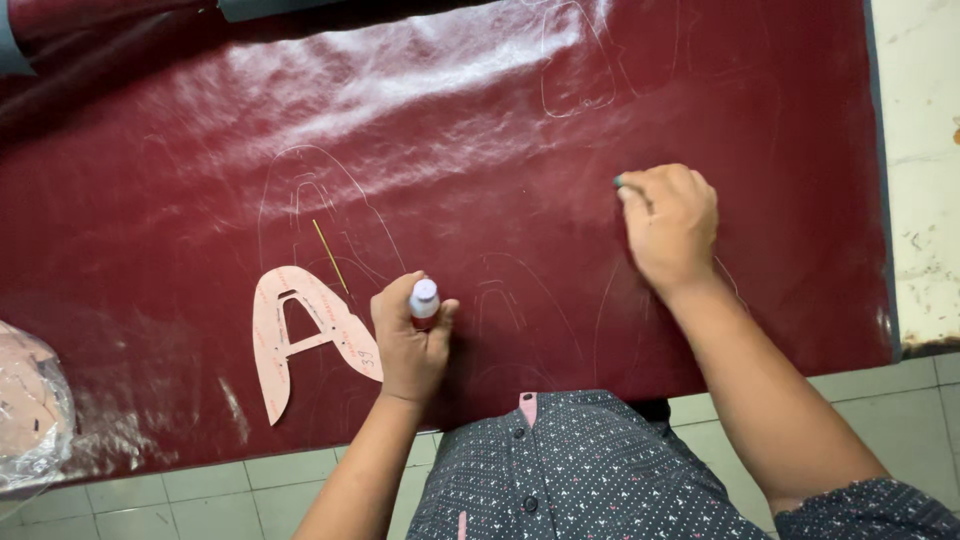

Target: The person takes pink shoe pattern pieces out of a plastic bag and lays them on the work table. They hold a pattern piece in place and trace along its inner edge with a small marking tool, then rub chalk marks on the table with a small eraser and place another pattern piece to trace.

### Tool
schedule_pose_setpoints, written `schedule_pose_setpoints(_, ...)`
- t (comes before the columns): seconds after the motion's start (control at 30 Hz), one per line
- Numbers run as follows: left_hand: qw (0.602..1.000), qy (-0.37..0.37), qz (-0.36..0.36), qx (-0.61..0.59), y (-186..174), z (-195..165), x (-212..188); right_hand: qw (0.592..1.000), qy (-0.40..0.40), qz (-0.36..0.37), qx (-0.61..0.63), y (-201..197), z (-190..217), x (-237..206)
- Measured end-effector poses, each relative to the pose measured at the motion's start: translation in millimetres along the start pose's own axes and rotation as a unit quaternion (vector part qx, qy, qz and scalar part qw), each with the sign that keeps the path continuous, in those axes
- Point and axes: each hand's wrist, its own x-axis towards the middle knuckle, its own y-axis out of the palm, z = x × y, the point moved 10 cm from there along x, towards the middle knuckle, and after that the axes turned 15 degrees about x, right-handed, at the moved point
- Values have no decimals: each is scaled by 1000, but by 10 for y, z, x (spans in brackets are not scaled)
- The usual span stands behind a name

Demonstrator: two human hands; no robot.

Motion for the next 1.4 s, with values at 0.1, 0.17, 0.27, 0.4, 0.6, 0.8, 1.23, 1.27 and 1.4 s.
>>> schedule_pose_setpoints(0.1, 999, 33, -16, 5, 46, 141, -71, 993, -96, 50, 35, 189, 293, -38)
schedule_pose_setpoints(0.17, 996, 85, -38, 1, 32, 93, -109, 993, -86, 85, 13, 294, 260, -12)
schedule_pose_setpoints(0.27, 996, 83, -33, 19, 56, 92, -112, 994, -8, 45, -96, 214, -39, 146)
schedule_pose_setpoints(0.4, 995, 85, -33, 32, 29, 41, -81, 993, -106, 42, -6, 195, 117, 273)
schedule_pose_setpoints(0.6, 995, 86, -27, 44, 8, 11, -51, 987, -93, -25, -131, 25, 199, 543)
schedule_pose_setpoints(0.8, 994, 98, -45, 36, -18, -11, -16, 971, -198, 114, -75, 383, 223, 352)
schedule_pose_setpoints(1.23, 994, 95, -36, 44, 0, 1, -56, 995, -55, 58, -61, 35, -103, -129)
schedule_pose_setpoints(1.27, 994, 96, -38, 44, -5, 1, -50, 988, -119, 91, -33, 112, 41, -218)
schedule_pose_setpoints(1.4, 994, 95, -38, 44, 9, -3, -17, 960, -231, 153, 38, 254, 398, -426)
